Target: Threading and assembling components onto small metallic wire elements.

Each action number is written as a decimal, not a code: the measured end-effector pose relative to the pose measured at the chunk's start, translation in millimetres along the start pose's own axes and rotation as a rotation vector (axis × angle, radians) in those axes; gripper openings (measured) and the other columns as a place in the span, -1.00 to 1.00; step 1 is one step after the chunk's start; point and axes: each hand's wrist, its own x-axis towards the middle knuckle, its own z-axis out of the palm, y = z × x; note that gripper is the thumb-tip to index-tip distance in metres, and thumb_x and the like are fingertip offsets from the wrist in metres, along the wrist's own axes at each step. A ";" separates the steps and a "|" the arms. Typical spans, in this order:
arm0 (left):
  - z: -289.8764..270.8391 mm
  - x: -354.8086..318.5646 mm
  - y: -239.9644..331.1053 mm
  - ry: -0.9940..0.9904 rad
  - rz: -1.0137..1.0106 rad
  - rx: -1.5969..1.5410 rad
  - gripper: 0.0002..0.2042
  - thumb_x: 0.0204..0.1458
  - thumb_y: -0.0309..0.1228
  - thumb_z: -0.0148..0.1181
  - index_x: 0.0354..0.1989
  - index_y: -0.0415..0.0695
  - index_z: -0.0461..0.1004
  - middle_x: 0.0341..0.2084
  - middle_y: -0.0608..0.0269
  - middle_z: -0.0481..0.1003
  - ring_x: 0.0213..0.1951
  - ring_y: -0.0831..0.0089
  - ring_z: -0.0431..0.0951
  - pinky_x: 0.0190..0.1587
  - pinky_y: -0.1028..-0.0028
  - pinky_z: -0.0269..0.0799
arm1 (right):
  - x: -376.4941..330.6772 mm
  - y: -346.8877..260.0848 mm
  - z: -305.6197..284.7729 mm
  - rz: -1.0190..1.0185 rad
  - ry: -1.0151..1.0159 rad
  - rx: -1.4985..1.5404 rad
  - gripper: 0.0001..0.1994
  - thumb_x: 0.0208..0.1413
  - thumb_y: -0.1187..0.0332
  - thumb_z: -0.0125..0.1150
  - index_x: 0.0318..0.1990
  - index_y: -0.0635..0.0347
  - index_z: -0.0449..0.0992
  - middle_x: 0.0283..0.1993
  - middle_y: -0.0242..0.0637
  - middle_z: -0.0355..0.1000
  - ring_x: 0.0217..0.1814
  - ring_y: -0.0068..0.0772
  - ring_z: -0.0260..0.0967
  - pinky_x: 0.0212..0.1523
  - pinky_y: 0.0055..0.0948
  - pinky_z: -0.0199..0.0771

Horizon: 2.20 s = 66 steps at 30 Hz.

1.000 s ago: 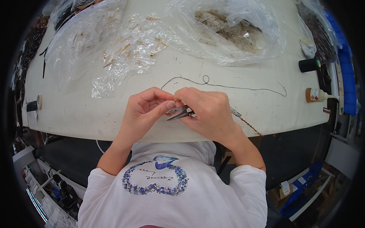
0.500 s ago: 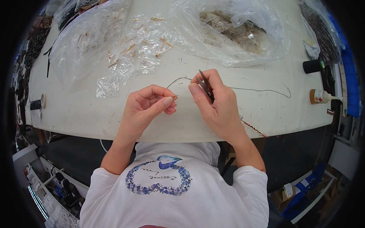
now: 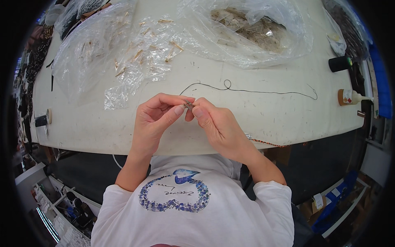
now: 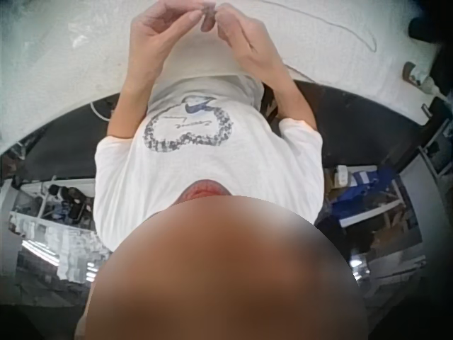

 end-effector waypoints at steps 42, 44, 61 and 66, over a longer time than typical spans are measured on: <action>-19.6 -7.7 37.7 0.107 0.043 -0.308 -0.92 0.16 -0.51 0.13 -0.21 -0.20 0.45 -0.49 0.32 0.48 -0.41 0.62 0.47 -0.33 0.60 0.36 | 29.1 -24.1 26.3 -0.469 -0.086 -0.355 -0.52 0.19 0.37 0.14 0.27 0.20 0.27 0.22 -0.13 0.36 0.25 -0.15 0.32 0.33 -0.11 0.16; -34.0 -9.2 39.2 0.127 0.058 -0.342 -0.93 0.16 -0.51 0.12 -0.22 -0.20 0.45 -0.50 0.36 0.45 -0.46 0.65 0.40 -0.37 0.60 0.31 | 28.5 -27.2 29.7 -0.379 -0.086 -0.330 -0.58 0.19 0.43 0.13 0.21 0.18 0.33 0.08 -0.17 0.44 0.05 -0.19 0.43 0.13 -0.22 0.34; -59.7 -19.0 24.5 0.241 -0.079 -0.318 -0.95 0.13 -0.46 0.09 -0.33 -0.15 0.40 -0.69 0.54 0.16 -0.63 0.74 0.06 -0.55 0.66 0.03 | 30.3 -2.6 61.5 -0.517 -0.137 -0.644 -0.82 0.02 0.56 0.18 -0.19 0.18 0.48 -0.41 -0.27 0.53 -0.48 -0.25 0.50 -0.49 -0.38 0.45; -98.8 -30.0 44.6 0.335 0.086 -0.399 -0.94 0.14 -0.46 0.03 -0.32 -0.18 0.38 -0.76 0.57 0.02 -0.66 0.70 0.02 -0.58 0.63 0.01 | 27.6 -12.2 39.6 -0.523 -0.059 -0.587 -0.82 0.04 0.60 0.14 -0.19 0.20 0.49 -0.41 -0.28 0.52 -0.47 -0.25 0.48 -0.49 -0.38 0.43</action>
